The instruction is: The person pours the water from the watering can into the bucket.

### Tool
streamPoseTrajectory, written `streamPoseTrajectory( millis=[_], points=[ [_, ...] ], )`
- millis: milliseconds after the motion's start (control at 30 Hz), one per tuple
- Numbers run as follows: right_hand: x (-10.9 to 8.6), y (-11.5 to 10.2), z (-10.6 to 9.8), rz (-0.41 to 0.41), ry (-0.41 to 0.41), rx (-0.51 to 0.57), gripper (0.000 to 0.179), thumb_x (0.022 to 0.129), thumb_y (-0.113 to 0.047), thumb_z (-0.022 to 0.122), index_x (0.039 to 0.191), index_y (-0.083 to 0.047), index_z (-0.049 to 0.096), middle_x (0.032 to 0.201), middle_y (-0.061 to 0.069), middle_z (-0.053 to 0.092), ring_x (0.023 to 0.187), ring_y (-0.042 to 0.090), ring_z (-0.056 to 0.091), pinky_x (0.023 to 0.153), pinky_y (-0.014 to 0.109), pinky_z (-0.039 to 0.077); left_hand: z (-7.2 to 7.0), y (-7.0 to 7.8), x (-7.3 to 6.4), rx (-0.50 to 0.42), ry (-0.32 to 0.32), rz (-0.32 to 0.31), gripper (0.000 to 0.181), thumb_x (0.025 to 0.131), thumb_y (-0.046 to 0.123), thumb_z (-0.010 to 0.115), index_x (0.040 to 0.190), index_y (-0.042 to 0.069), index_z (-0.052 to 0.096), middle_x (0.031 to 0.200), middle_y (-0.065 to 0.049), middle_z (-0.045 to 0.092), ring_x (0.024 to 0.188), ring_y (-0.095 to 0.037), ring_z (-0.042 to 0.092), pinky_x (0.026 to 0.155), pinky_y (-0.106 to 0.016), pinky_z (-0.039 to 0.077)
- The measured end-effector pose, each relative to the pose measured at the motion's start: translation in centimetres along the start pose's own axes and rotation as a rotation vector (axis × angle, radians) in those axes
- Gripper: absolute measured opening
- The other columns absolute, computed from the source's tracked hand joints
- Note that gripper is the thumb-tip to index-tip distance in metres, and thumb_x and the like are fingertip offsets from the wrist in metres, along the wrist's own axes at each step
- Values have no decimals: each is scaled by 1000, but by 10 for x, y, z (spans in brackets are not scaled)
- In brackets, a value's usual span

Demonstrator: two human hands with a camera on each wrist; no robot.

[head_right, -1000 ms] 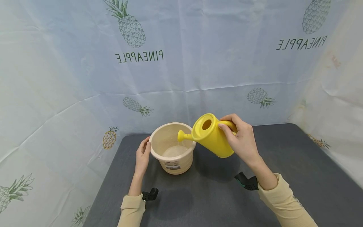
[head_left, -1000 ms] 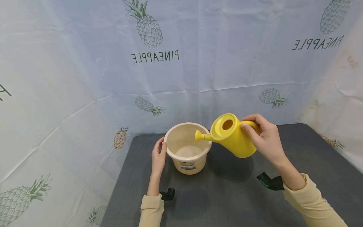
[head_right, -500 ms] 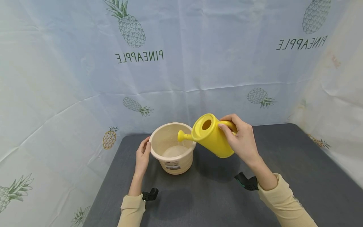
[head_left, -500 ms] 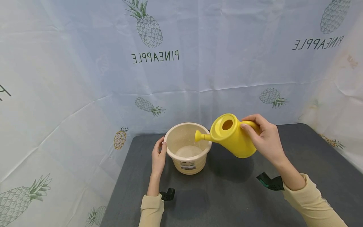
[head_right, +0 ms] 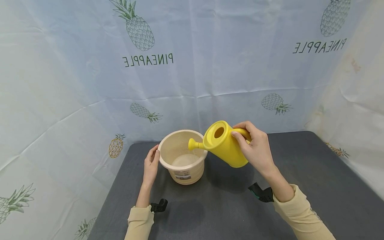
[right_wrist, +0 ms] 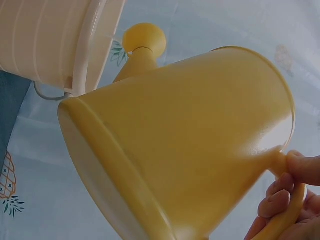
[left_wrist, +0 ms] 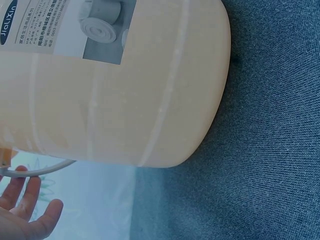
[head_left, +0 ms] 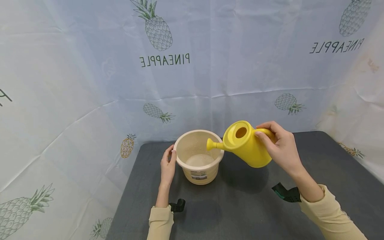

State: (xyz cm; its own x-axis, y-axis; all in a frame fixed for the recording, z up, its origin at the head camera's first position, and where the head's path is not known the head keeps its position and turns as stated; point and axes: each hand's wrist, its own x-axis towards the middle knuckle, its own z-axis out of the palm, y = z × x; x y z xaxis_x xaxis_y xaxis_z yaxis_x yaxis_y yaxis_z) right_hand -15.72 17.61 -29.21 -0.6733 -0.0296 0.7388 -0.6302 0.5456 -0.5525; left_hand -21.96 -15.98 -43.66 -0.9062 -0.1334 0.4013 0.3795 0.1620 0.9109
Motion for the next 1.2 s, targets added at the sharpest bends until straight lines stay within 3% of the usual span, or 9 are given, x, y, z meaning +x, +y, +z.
streamPoseTrajectory(
  millis=[200, 267, 1200],
  points=[
    [0, 0, 0, 0, 1, -1, 16, 83, 5, 65, 99, 1, 64, 87, 12, 63, 75, 0, 54, 68, 10, 42, -1, 27, -5, 3, -19, -12, 38, 99, 10, 44, 133, -7, 44, 131, -23, 47, 119, -33, 44, 93, -51, 37],
    [0, 0, 0, -1, 2, -2, 16, 83, 5, 65, 99, 0, 64, 87, 12, 63, 75, 0, 54, 68, 10, 42, 0, 29, -6, 19, -20, -16, 38, 99, 9, 44, 133, -8, 43, 130, -23, 47, 118, -32, 44, 93, -49, 38],
    [0, 0, 0, -4, 1, 8, 18, 82, 8, 65, 99, 0, 64, 87, 11, 63, 75, 0, 55, 68, 10, 42, -1, 28, -6, -2, -23, -17, 38, 99, 13, 45, 133, -5, 45, 132, -21, 47, 121, -32, 42, 96, -50, 35]
  ],
)
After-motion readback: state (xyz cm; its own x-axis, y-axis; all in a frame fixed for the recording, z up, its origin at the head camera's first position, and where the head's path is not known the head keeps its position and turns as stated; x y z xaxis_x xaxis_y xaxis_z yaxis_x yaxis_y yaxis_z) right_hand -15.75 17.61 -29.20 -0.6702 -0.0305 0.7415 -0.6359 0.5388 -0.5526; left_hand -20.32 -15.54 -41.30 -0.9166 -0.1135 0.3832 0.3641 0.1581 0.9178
